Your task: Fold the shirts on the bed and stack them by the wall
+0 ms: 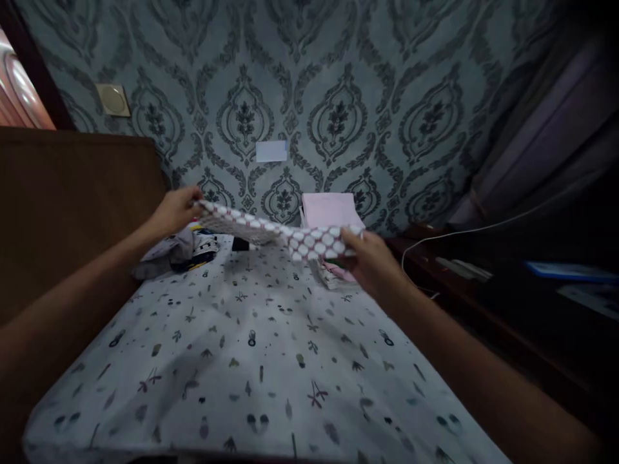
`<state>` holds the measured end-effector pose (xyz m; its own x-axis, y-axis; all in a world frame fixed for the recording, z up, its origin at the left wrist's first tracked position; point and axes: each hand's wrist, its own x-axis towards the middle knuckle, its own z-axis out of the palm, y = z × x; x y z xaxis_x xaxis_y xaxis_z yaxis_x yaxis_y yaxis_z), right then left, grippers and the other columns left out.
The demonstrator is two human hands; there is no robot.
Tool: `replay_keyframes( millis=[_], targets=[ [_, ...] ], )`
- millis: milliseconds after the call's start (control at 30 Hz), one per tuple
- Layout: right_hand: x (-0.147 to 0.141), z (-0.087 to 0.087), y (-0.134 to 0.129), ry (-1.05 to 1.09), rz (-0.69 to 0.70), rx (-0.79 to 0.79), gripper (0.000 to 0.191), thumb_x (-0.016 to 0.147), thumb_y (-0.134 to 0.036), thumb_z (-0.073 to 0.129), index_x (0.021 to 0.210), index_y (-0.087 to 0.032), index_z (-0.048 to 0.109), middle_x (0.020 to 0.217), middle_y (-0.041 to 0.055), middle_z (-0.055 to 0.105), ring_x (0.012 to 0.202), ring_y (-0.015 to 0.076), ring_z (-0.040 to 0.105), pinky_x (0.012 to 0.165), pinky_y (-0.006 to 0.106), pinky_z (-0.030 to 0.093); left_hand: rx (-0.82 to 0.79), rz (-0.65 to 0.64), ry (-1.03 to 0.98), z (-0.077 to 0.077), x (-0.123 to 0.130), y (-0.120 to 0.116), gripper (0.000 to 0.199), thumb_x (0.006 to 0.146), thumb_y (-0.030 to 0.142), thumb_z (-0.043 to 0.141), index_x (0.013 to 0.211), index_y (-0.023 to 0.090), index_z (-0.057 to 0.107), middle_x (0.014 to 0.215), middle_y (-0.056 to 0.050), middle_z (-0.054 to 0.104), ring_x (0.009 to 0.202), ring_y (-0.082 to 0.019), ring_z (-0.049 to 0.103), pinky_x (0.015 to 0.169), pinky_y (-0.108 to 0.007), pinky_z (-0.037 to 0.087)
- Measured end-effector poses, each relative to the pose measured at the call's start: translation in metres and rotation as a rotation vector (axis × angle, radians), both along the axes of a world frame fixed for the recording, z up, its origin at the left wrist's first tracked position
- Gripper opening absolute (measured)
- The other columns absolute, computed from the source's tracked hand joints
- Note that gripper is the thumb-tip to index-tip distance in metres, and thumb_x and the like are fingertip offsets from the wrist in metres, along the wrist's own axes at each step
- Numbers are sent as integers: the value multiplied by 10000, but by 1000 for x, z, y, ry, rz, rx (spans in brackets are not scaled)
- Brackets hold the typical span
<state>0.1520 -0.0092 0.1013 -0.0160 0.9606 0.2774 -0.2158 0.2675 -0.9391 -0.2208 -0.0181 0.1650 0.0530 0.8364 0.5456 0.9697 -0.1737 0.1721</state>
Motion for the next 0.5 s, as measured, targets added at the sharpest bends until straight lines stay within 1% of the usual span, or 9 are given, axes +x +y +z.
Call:
replay_keyframes(
  millis=[67,133,200,233,267,333,433,500],
  targets=[
    [7,-36,-35,-11,56,-170,320,703,-434,822,784,-197,623,719,4,661,697,162,655,577,249,577,-174,-94,4,-43,-5,-17,179,824,308,520,901,174,610,770,-4,624,727,-168,546,679,-266,405],
    [14,-71,-69,-66,160,-337,411,653,-511,849,734,-176,625,664,7,643,619,142,626,517,225,527,-354,-163,11,-84,-7,-38,140,824,307,490,832,196,576,737,4,618,713,-173,560,655,-260,403],
    [19,-101,-98,-119,240,-483,482,635,-586,840,727,-165,626,619,5,635,547,128,599,460,213,457,-512,-216,30,-117,-5,-59,112,823,269,456,791,203,540,734,-2,628,714,-179,582,653,-262,404],
    [20,-113,-110,-136,264,-537,503,640,-613,826,737,-163,626,602,5,633,531,126,595,448,209,428,-577,-239,44,-128,-4,-69,105,825,251,443,780,204,526,747,-8,637,726,-182,594,661,-266,407],
    [21,-122,-121,-147,277,-579,516,650,-634,810,748,-163,624,592,5,634,527,128,597,445,208,407,-623,-256,61,-135,-3,-78,104,826,236,433,771,205,516,761,-14,644,736,-186,604,669,-271,411],
    [22,-133,-137,-160,277,-635,544,647,-672,789,746,-170,606,566,2,624,530,138,605,445,212,386,-677,-276,94,-141,-1,-92,113,836,218,420,769,207,511,787,-25,655,761,-194,621,688,-278,423],
    [25,-138,-157,-192,264,-678,556,653,-693,770,764,-179,587,590,-2,633,533,143,614,456,223,391,-707,-283,136,-135,0,-111,140,853,224,427,809,214,560,837,-34,679,815,-204,643,732,-279,461],
    [29,-141,-171,-230,294,-692,546,701,-700,728,787,-183,578,613,-2,641,523,135,611,464,225,397,-741,-292,133,-129,1,-124,181,853,248,455,907,228,627,947,-42,712,896,-215,661,788,-281,493]
  ],
)
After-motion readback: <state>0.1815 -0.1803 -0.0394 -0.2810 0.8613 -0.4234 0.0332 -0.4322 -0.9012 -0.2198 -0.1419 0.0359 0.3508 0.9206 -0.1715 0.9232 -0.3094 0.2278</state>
